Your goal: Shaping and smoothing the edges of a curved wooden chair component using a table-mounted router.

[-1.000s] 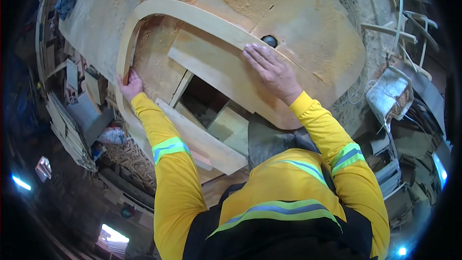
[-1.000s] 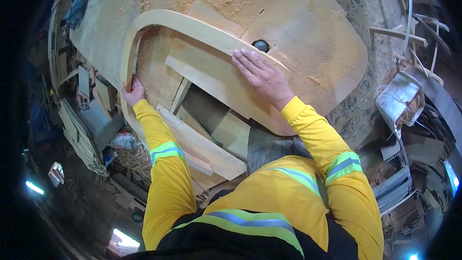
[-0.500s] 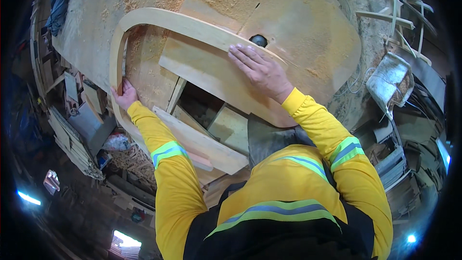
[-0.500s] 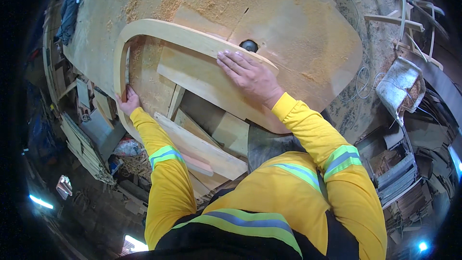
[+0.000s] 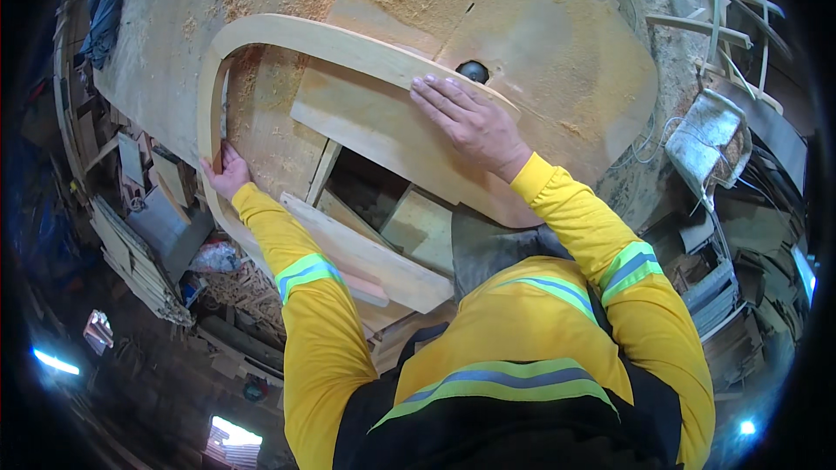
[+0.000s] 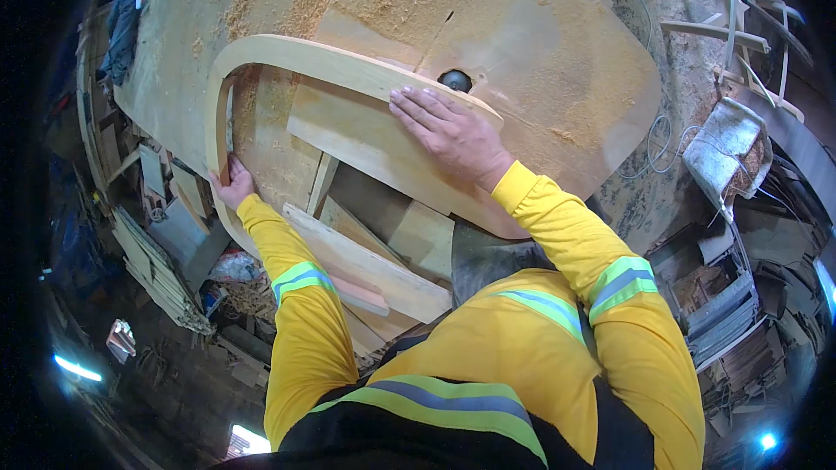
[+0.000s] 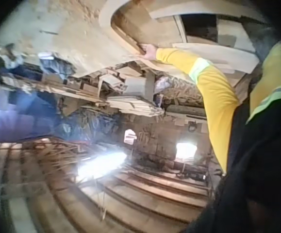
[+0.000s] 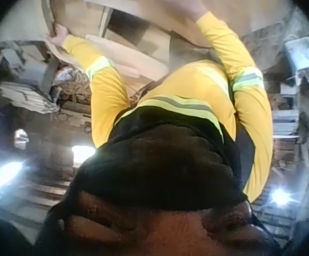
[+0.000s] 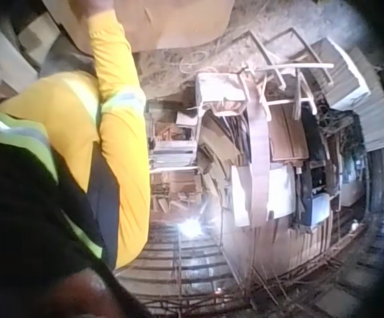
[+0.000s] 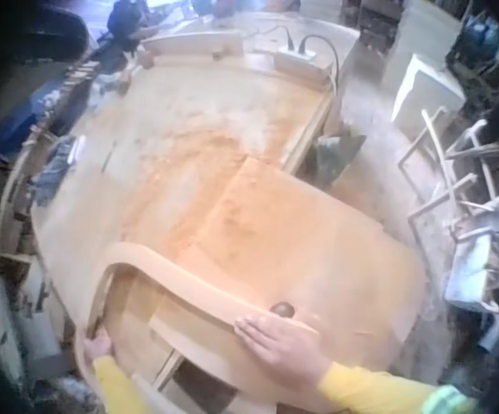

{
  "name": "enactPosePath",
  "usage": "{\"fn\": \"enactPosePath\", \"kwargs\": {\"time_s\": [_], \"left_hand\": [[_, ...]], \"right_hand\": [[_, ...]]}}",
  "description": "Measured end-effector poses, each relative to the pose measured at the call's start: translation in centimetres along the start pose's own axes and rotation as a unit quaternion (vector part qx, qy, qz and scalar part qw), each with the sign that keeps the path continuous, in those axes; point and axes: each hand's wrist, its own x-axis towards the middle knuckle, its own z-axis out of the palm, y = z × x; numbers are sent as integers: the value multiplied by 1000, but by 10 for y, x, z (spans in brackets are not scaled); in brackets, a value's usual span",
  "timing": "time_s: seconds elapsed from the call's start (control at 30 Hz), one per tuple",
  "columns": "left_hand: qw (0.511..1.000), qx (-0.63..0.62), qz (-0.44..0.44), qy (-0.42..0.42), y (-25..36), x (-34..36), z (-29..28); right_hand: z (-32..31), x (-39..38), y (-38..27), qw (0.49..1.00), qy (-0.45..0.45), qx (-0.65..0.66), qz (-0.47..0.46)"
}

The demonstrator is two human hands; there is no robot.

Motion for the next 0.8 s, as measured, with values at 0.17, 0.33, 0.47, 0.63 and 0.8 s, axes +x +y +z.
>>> {"fn": "enactPosePath", "kwargs": {"time_s": [0.17,0.33,0.47,0.63,0.8], "left_hand": [[1000,-1,8,13,-1,2,1],[1000,-3,16,8,-4,3,4],[1000,-7,15,-1,2,9,3],[1000,-7,10,4,5,13,3],[1000,-17,6,20,5,14,8]], "right_hand": [[1,4,-1,1000,0,-7,-3],[4,7,-1,1000,0,-11,-1],[5,10,-3,1000,2,-11,-3],[4,15,-4,1000,1,-15,-3],[5,18,-5,1000,5,-16,-2]]}}
